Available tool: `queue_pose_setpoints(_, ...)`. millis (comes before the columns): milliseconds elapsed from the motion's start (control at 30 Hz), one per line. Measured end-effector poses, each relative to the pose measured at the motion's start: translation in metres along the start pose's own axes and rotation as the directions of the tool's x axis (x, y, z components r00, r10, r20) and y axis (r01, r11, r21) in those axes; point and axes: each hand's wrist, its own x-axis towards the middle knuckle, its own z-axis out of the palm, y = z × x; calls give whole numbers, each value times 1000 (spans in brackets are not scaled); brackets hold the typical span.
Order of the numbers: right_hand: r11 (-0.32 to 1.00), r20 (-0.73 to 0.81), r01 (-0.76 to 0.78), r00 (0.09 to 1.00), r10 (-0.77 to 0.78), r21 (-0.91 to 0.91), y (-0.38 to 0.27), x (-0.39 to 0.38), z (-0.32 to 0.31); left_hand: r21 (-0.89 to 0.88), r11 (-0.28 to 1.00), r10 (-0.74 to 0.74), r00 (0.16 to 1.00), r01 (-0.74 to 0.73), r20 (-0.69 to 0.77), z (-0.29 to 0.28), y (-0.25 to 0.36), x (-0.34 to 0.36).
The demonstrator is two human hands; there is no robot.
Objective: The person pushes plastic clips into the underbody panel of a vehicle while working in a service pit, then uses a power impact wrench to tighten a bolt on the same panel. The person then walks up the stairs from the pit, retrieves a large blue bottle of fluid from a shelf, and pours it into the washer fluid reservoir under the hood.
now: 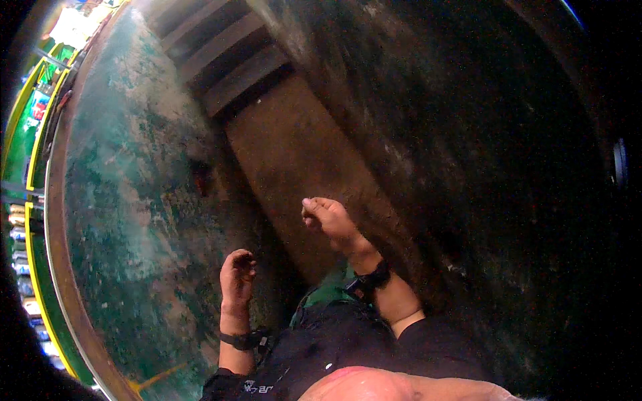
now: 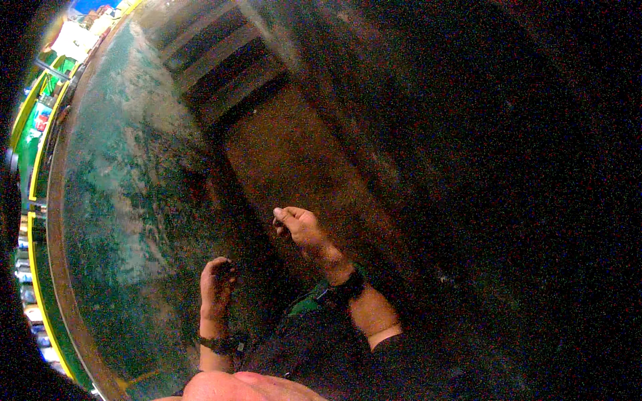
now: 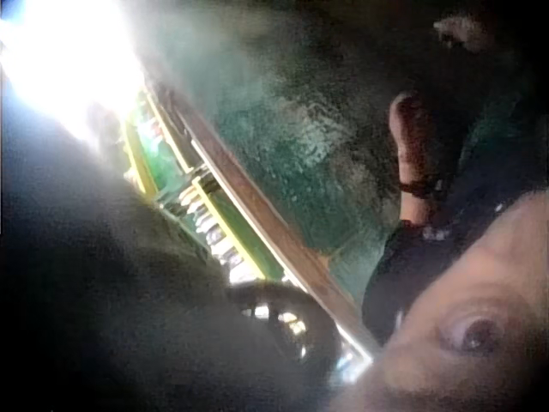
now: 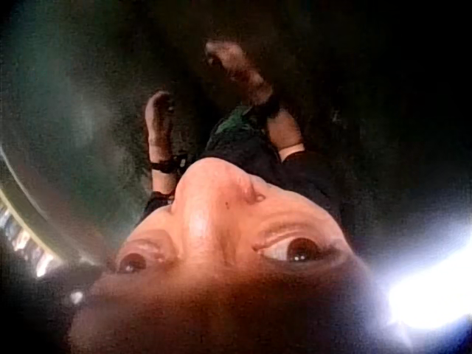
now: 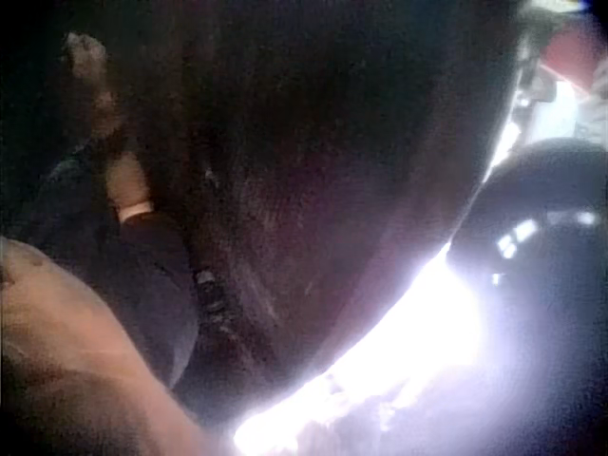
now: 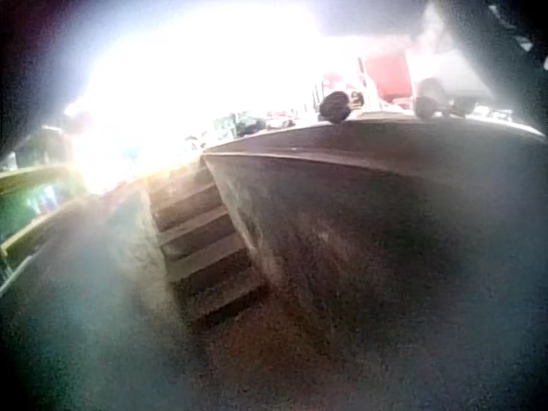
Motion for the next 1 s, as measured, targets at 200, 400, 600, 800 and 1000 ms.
queue_pose_setpoints(200, 994, -31, -78, 996, 80, 81, -41, 90, 2, -62, 996, -72, 997, 72, -2, 1, 42, 119)
queue_pose_setpoints(400, 1000, -67, 13, 998, -12, 1, -98, 219, 11, -12, 1000, 30, 999, -29, 39, 33, 111, 267)
queue_pose_setpoints(600, 965, -67, 155, 983, -173, -209, -183, 297, 22, -82, 995, -40, 995, 48, 92, 94, 184, 369)
queue_pose_setpoints(800, 873, -63, 274, 944, -325, -404, -286, 333, 51, 23, 1000, 11, 985, -15, 172, 158, 248, 488)
queue_pose_setpoints(1000, 788, -317, 349, 774, -548, -508, -356, 296, 77, 186, 983, -46, 954, -10, 297, 237, 291, 555)
